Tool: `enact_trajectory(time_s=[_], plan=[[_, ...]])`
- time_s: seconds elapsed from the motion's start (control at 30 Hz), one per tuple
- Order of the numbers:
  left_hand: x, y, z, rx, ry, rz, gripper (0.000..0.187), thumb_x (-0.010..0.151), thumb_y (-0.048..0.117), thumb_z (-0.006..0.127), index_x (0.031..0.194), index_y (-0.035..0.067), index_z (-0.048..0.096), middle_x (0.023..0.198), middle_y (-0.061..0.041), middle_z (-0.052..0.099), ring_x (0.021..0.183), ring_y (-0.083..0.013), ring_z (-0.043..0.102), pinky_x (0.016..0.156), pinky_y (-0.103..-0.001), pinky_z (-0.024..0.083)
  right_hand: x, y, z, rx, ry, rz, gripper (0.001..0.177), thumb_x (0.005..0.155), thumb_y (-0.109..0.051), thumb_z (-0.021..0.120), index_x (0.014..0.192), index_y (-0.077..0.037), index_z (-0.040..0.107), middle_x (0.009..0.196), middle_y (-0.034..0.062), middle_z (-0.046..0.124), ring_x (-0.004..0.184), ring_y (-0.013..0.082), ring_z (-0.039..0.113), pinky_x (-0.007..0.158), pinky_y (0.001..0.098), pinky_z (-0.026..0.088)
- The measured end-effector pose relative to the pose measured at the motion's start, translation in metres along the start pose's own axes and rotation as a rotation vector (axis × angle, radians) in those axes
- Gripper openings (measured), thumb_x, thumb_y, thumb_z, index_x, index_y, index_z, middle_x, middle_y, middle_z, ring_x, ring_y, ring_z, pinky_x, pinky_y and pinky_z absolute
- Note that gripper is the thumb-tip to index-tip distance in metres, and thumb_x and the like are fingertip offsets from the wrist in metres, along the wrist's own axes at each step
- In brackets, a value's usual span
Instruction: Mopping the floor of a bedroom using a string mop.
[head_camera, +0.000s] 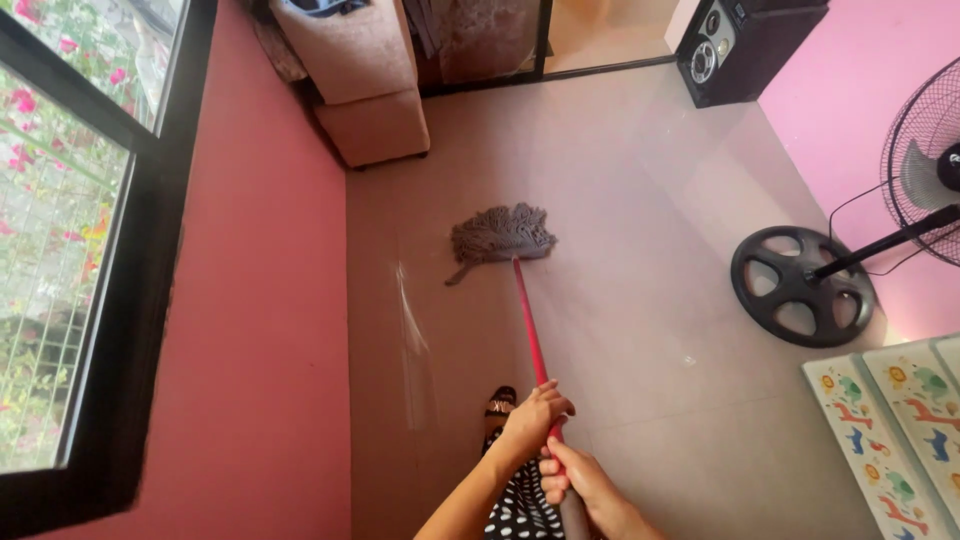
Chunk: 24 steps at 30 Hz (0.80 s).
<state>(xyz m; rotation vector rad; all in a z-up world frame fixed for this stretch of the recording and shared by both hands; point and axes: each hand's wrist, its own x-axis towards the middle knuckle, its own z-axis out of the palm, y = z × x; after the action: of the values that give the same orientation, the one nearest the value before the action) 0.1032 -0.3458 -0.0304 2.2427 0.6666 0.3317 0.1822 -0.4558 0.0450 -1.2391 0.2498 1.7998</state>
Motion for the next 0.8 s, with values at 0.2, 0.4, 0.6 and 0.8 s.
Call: enact_trajectory(time_s=[0.2,0.4,0.6,0.8], plan=[[0.032,-0.102,0.013,0.212,-0.054,0.030,0.015,0.087,0.012,0.066,0.101,0.016,0.068,0.112,-0.001,0.065,0.140,-0.0263,0.040,0.107,-0.030,0.042,0.082,-0.003,0.018,-0.023,-0.023,-0.074,0.021,0.098,-0.026,0.058,0.087,-0.014,0.045,0.061,-0.0022,0.043,0.043,0.0050,0.034,0.038,0.0209,0.030],[0.015,-0.009,-0.003,0.100,0.074,-0.060,0.008,0.086,0.017,0.070,0.092,0.013,0.067,0.107,-0.003,0.067,0.135,-0.0250,0.048,0.087,-0.036,0.054,0.007,-0.020,0.000,0.179,-0.219,0.121,0.028,0.097,-0.035,0.057,0.089,-0.010,0.051,0.061,-0.0049,0.039,0.040,0.0022,0.031,0.034,0.0153,0.027],[-0.029,0.092,-0.038,-0.091,0.027,-0.233,0.010,0.096,0.021,0.057,0.094,0.011,0.061,0.109,-0.003,0.064,0.140,-0.0249,0.040,0.079,-0.045,0.055,-0.077,0.000,-0.010,0.344,-0.198,0.225,0.020,0.098,-0.028,0.052,0.106,-0.010,0.055,0.078,-0.0043,0.044,0.051,0.0011,0.033,0.040,0.0154,0.028],[-0.023,0.080,-0.043,-0.119,-0.026,-0.228,0.015,0.097,0.016,0.052,0.107,0.017,0.063,0.114,0.000,0.063,0.139,-0.0274,0.040,0.088,-0.045,0.052,-0.081,-0.008,0.015,0.270,-0.163,0.130,0.022,0.100,-0.028,0.048,0.103,-0.006,0.053,0.076,-0.0047,0.039,0.049,0.0020,0.028,0.035,0.0161,0.026]])
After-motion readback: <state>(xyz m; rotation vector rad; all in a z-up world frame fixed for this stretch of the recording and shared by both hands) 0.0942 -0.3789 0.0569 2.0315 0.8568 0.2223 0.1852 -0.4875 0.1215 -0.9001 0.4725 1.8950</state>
